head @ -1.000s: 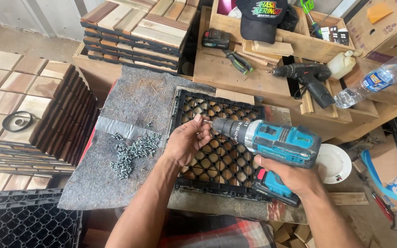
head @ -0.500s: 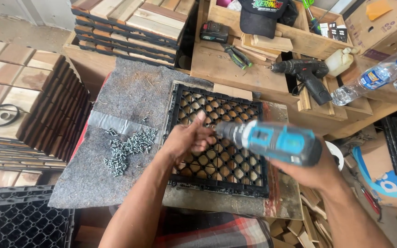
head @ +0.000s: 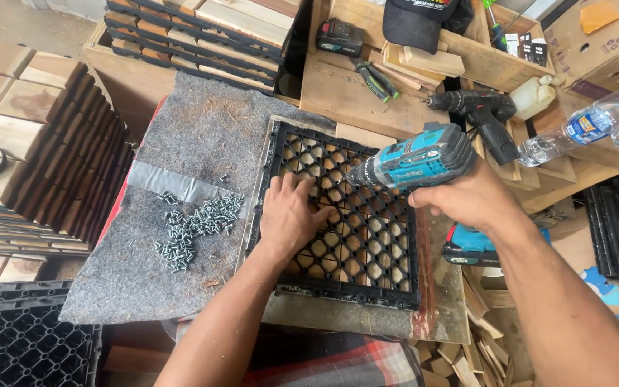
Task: Assembling decorative wooden panels by placing wood blocks into a plastic grid and securing them with screws using a power drill.
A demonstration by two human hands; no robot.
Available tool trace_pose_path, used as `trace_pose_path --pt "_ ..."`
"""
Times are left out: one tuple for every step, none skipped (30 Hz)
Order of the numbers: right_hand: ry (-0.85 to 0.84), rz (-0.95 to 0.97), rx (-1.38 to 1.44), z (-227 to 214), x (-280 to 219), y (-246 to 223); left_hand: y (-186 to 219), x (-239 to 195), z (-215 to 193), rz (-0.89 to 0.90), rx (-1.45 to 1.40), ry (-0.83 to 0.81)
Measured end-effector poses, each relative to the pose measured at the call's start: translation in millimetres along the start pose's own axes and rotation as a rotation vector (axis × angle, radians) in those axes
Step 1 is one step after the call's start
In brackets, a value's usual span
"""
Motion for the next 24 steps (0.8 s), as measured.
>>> trace_pose_path --pt "0.008 -0.003 0.008 2 3 1 0 0 0 0.007 -0.003 -0.002" --pt "0.016 -0.007 0.015 4 7 3 0 1 0 0.014 -0.006 -0.003" --pt "0.015 -0.009 0.013 5 7 3 1 1 -1 0.012 -0.007 -0.001" --pt "0.012 -0.011 0.003 6 7 3 2 2 -2 0.007 -0.007 -0.001" --pt "0.008 -0.009 -0.007 7 6 4 2 2 -2 0.003 -0.007 -0.006" --pt "0.005 -0.008 -0.008 10 9 5 1 2 0 0.001 -0.007 -0.008" --pt "-0.003 -0.017 -0.014 12 12 6 -1 2 1 0.004 -0.011 0.003" --pt "-0.011 -0.026 -0.021 14 15 6 -2 3 3 0.007 -0.014 0.015" --pt "-0.013 -0.026 -0.021 9 14 2 -1 3 2 0.005 -0.014 0.014" --pt "-0.044 -0.032 -0.065 5 14 -2 0 3 1 0.006 -0.019 0.015" --pt "-0.077 -0.036 -0.109 2 13 -6 1 3 1 0.005 -0.023 0.014" --pt "-0.081 -0.035 -0.109 -3 12 -13 0 2 1 0.002 -0.023 0.011" --pt "-0.116 -0.06 -0.153 -7 12 -21 -1 3 1 -0.001 -0.021 0.007" --pt "-0.152 -0.085 -0.197 -11 12 -29 -2 4 1 -0.004 -0.018 0.003" --pt "-0.156 -0.088 -0.199 -12 21 -29 0 5 0 -0.01 -0.018 0.004" --pt "-0.156 -0.108 -0.227 -12 31 -29 2 7 -1 0.009 -0.014 0.02" --pt "-0.168 -0.125 -0.251 -8 38 -28 2 3 -2 0.021 -0.007 0.025" --pt "-0.184 -0.125 -0.249 -2 46 -25 -1 -4 1 0.008 -0.005 0.016" --pt "-0.172 -0.153 -0.283 -2 57 -25 -3 -1 2 0.016 -0.012 0.019" --pt "-0.159 -0.181 -0.318 -2 68 -24 -4 2 2 0.024 -0.02 0.023" --pt "-0.16 -0.182 -0.317 -1 73 -23 -6 4 1 0.023 -0.019 0.023" --pt "-0.16 -0.181 -0.332 1 77 -21 -8 5 -1 0.034 -0.05 0.027" --pt "-0.163 -0.176 -0.352 3 81 -18 -9 5 0 0.045 -0.088 0.029" --pt "-0.167 -0.172 -0.356 4 83 -13 -4 3 -11 0.042 -0.093 0.025"
Point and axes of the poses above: each hand's wrist, its own x-axis towards the middle knuckle, its own z-axis out of the palm, y = z × x, the point moved 1 cm from there along x, towards the middle knuckle, and after that the axes turned 14 degrees about -x, right-handed, at the moved point
